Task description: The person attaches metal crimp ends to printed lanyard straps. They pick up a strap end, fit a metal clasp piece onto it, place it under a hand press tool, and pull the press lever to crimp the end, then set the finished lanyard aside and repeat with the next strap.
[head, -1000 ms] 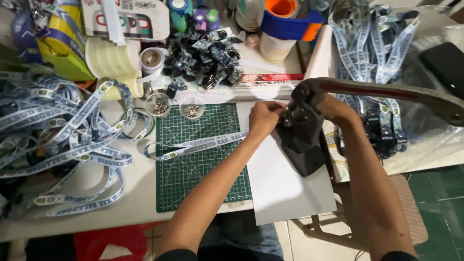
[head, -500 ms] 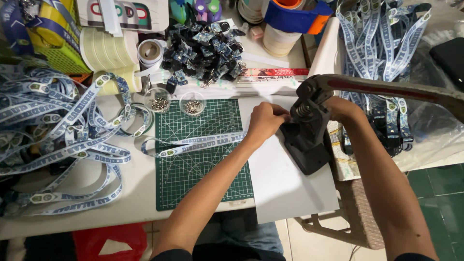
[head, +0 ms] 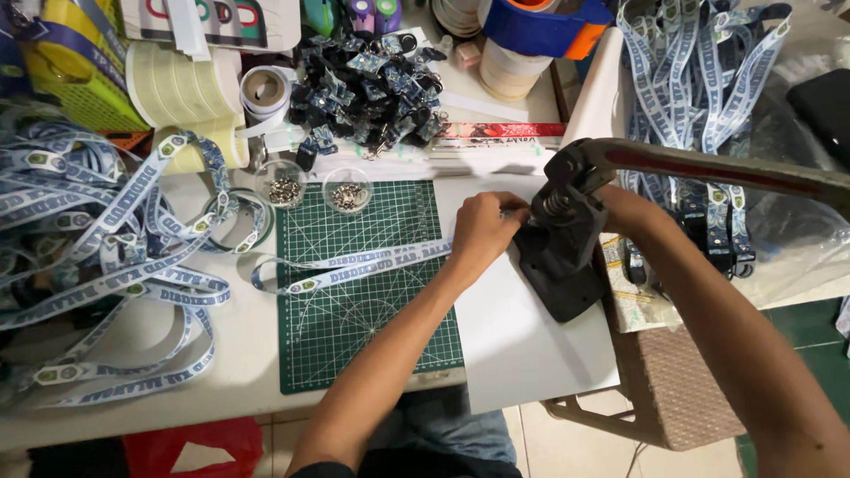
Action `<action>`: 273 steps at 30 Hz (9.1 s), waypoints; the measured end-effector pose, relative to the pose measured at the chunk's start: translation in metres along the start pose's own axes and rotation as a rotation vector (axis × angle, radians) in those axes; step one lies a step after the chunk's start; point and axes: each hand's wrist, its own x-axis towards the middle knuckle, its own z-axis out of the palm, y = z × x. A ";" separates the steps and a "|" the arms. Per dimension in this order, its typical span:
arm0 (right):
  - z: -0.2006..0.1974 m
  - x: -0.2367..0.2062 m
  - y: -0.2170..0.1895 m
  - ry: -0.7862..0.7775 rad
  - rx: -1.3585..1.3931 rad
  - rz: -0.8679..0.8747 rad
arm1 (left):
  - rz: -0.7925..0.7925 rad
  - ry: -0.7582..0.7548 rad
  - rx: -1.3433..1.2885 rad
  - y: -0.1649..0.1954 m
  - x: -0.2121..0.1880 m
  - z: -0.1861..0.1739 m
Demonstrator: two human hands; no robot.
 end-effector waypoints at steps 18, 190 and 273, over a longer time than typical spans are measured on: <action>-0.003 -0.010 0.007 0.026 0.022 0.082 | 0.256 0.077 0.232 -0.011 0.007 -0.012; 0.020 -0.096 -0.047 0.342 0.446 0.270 | 0.408 0.095 0.222 -0.016 -0.001 -0.013; 0.063 -0.288 -0.128 0.234 0.264 -0.341 | 1.142 -0.017 1.141 0.094 -0.162 -0.164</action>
